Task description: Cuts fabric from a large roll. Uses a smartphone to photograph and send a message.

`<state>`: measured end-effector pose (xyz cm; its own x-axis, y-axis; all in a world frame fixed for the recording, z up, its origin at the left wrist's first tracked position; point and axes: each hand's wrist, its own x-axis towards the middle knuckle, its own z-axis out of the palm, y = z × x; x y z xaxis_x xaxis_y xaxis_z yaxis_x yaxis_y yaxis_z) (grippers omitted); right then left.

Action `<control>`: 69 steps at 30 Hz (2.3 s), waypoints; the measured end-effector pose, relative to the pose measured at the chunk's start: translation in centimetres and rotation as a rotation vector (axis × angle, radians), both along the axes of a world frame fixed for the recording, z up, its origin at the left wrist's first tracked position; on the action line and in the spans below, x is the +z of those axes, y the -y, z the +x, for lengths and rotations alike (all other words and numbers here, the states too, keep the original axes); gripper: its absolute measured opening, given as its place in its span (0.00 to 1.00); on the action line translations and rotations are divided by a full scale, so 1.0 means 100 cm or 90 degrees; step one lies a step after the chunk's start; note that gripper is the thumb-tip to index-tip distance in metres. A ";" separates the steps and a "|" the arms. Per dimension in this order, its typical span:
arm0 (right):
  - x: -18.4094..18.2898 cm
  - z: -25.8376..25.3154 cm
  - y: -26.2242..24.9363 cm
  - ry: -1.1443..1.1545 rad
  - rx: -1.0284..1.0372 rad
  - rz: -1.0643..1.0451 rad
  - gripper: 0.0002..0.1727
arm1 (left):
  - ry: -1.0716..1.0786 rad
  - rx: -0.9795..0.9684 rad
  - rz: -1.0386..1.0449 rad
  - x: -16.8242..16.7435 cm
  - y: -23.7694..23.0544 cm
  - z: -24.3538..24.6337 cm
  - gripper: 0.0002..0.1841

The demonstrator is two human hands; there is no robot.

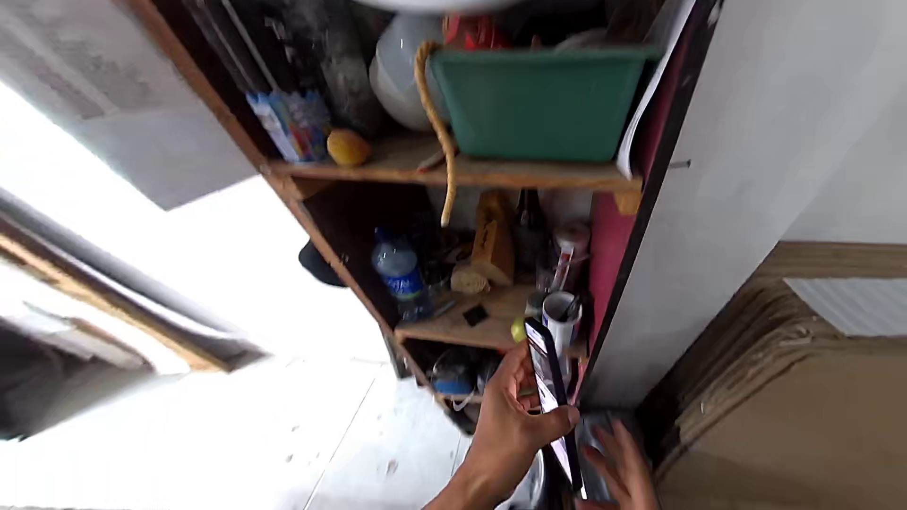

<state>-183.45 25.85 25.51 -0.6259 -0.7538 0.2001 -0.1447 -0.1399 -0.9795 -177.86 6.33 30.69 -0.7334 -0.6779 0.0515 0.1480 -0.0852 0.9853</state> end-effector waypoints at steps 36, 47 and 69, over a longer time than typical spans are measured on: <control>0.013 0.422 -0.239 0.021 -0.186 0.115 0.22 | -0.221 -0.531 0.286 -0.071 -0.295 0.504 0.41; 0.018 0.464 -0.504 0.020 -0.219 -0.005 0.32 | -0.242 -0.723 0.338 -0.057 -0.490 0.477 0.40; 0.033 0.571 -0.913 0.006 -0.787 -0.122 0.56 | -0.145 -1.238 0.358 -0.012 -0.961 0.381 0.40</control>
<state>-126.39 117.11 28.81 -0.8956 0.3792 0.2327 -0.2734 -0.0564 -0.9602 -139.78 102.42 29.46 -0.3742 0.8644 0.3359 -0.4049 -0.4781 0.7794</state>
